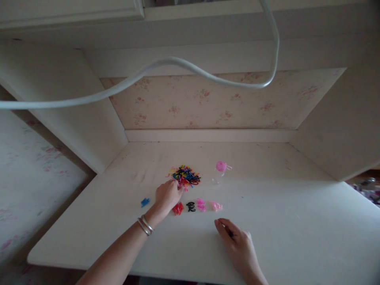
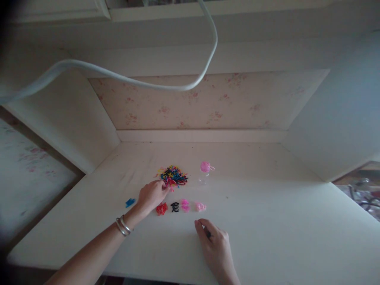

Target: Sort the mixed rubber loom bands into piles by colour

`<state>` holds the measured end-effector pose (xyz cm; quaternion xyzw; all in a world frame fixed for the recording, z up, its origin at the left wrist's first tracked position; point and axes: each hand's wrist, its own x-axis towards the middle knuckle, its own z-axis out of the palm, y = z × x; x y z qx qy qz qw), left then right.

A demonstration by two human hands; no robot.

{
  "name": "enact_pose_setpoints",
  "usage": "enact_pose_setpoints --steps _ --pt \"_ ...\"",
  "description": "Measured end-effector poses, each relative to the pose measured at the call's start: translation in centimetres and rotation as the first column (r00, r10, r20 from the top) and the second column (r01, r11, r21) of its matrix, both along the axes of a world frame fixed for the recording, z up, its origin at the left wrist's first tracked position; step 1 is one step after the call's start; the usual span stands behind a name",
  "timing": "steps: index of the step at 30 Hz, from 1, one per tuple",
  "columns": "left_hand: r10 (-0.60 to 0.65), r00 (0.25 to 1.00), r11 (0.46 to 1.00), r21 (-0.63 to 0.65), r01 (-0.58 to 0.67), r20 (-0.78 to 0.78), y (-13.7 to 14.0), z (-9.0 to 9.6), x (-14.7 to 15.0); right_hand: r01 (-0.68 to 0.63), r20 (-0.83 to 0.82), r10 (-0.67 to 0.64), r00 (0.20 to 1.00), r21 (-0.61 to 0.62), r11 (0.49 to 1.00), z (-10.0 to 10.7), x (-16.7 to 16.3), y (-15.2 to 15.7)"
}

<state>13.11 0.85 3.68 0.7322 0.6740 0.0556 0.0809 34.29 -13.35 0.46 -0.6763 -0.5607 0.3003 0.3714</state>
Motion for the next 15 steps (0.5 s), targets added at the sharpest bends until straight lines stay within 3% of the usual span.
enact_pose_setpoints --steps 7,15 --pt "0.018 1.000 1.000 -0.004 -0.018 -0.022 0.1 -0.1 -0.4 -0.004 -0.023 0.004 1.000 0.003 1.000 -0.1 0.1 0.1" --pt "-0.001 1.000 0.998 0.067 0.000 0.028 -1.2 1.5 -2.4 -0.006 -0.030 0.006 1.000 0.009 1.000 -0.2 0.1 0.1"
